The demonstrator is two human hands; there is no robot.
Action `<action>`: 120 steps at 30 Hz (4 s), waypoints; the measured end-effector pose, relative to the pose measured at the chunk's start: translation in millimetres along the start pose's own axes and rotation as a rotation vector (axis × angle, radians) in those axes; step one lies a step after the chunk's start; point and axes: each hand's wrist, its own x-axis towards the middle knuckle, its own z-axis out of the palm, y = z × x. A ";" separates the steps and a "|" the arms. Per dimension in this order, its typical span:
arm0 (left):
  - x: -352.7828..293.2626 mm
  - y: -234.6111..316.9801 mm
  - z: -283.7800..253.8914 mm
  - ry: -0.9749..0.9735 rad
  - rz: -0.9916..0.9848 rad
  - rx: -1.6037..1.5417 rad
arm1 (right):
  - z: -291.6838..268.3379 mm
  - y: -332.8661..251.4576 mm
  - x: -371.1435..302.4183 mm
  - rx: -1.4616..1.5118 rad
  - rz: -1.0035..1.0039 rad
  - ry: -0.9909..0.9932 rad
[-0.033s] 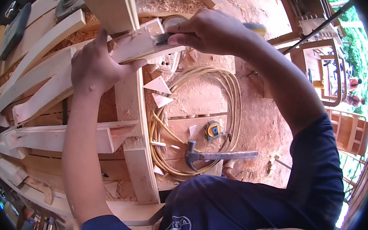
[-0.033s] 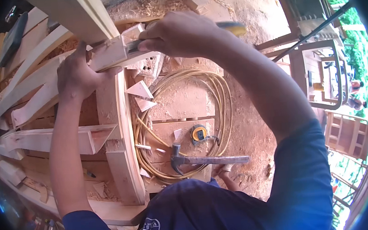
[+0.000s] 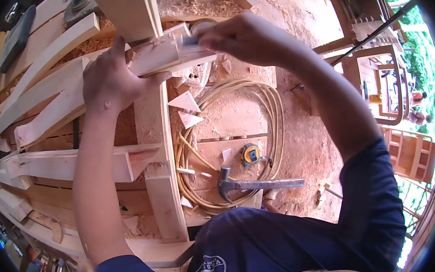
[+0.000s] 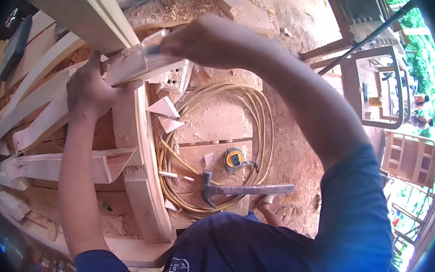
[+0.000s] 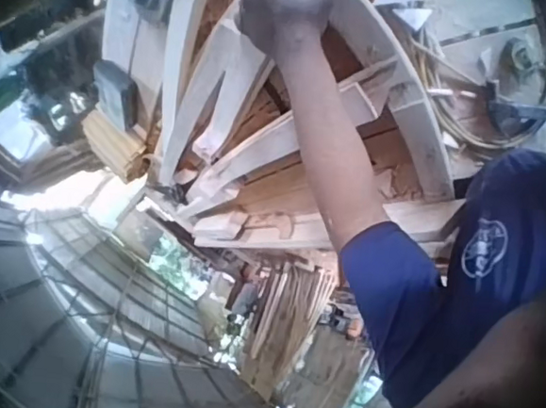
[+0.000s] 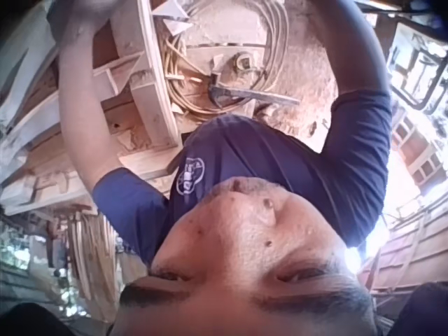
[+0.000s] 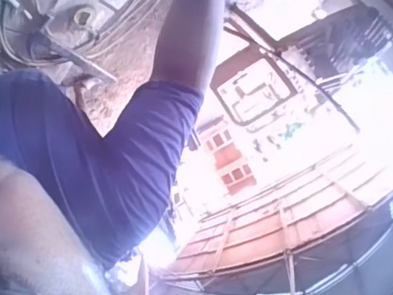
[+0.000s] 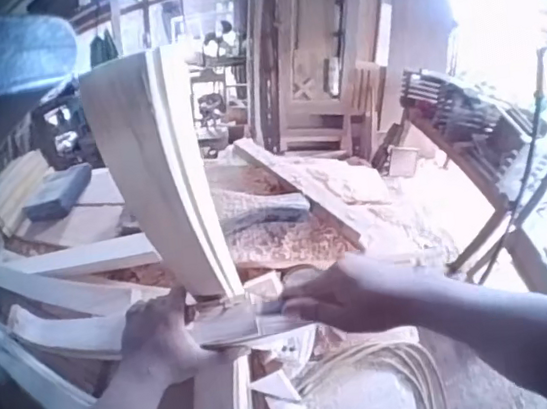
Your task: The person uses a chisel and a hammer to carve and shape the edges and grooves of wooden furniture pieces in a workshop.
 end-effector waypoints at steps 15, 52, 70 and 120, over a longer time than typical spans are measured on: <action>-3.6 -2.4 0.7 0.066 0.010 0.021 | -7.4 3.7 -32.2 -0.340 -0.162 0.047; 2.7 7.2 -5.6 -0.035 0.019 0.007 | 4.7 0.2 -8.6 -0.231 -0.107 0.106; 1.4 1.8 -4.8 -0.025 0.014 0.059 | -10.2 -19.4 15.6 -0.329 -0.045 -0.066; -17.0 2.2 3.8 0.113 0.065 0.115 | 28.1 79.5 -131.5 0.541 0.250 0.369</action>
